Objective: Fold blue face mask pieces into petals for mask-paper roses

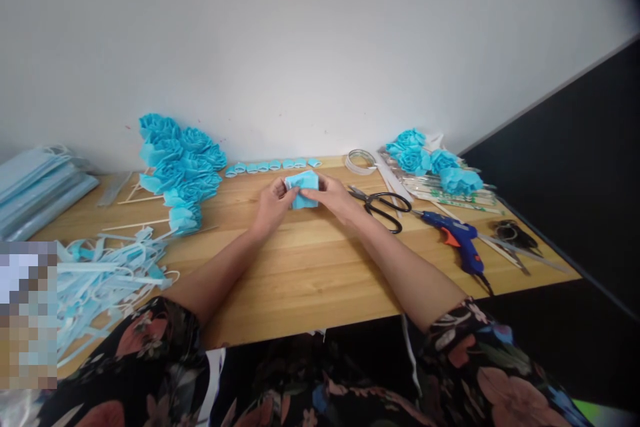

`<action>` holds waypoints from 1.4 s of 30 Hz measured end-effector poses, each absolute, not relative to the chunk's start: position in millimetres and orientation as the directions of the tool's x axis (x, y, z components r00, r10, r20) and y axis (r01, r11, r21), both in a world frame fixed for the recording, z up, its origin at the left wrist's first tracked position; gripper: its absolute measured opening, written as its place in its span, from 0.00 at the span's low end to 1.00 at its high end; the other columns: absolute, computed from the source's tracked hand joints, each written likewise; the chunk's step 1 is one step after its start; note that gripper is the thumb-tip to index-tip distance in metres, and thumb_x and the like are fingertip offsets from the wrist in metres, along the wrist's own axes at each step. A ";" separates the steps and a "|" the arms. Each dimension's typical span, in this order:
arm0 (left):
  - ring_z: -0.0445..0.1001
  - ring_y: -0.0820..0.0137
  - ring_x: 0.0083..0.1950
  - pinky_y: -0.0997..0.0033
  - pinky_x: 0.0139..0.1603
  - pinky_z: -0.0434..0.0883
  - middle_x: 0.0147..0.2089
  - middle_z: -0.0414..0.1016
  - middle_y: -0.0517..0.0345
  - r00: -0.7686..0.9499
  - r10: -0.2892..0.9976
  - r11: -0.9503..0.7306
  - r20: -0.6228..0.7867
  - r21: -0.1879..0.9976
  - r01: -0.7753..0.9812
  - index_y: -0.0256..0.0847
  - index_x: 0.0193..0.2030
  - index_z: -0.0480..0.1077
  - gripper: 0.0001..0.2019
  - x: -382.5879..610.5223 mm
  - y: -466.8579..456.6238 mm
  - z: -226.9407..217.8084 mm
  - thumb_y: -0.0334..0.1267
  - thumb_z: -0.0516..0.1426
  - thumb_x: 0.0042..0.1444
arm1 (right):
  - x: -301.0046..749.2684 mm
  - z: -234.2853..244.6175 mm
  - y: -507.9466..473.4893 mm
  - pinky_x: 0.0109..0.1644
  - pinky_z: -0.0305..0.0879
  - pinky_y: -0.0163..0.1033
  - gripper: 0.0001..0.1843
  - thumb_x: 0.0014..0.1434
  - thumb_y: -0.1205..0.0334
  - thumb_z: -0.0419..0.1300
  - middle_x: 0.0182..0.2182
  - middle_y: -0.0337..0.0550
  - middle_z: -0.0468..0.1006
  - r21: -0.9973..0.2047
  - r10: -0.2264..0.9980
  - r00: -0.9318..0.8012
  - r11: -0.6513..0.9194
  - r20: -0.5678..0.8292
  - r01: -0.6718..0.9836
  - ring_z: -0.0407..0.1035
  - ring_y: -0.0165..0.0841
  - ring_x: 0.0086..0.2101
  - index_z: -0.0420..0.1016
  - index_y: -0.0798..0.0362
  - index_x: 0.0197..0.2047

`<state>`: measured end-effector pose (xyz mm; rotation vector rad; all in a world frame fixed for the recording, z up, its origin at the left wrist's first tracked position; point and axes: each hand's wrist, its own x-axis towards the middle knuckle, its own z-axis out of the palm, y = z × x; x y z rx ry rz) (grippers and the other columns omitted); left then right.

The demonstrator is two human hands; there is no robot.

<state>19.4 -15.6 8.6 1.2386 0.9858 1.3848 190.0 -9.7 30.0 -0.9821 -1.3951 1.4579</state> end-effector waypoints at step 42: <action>0.73 0.73 0.29 0.72 0.33 0.71 0.29 0.76 0.62 -0.005 0.993 -0.120 0.121 0.985 -0.120 0.39 0.34 0.70 0.20 17.5 -10.6 -3.2 0.54 0.68 0.49 | 186.9 26.1 -11.6 0.38 0.63 0.37 0.19 0.52 0.44 0.66 0.27 0.35 0.73 -0.995 0.987 -0.141 0.084 0.075 0.059 0.65 0.31 0.31 0.72 0.52 0.33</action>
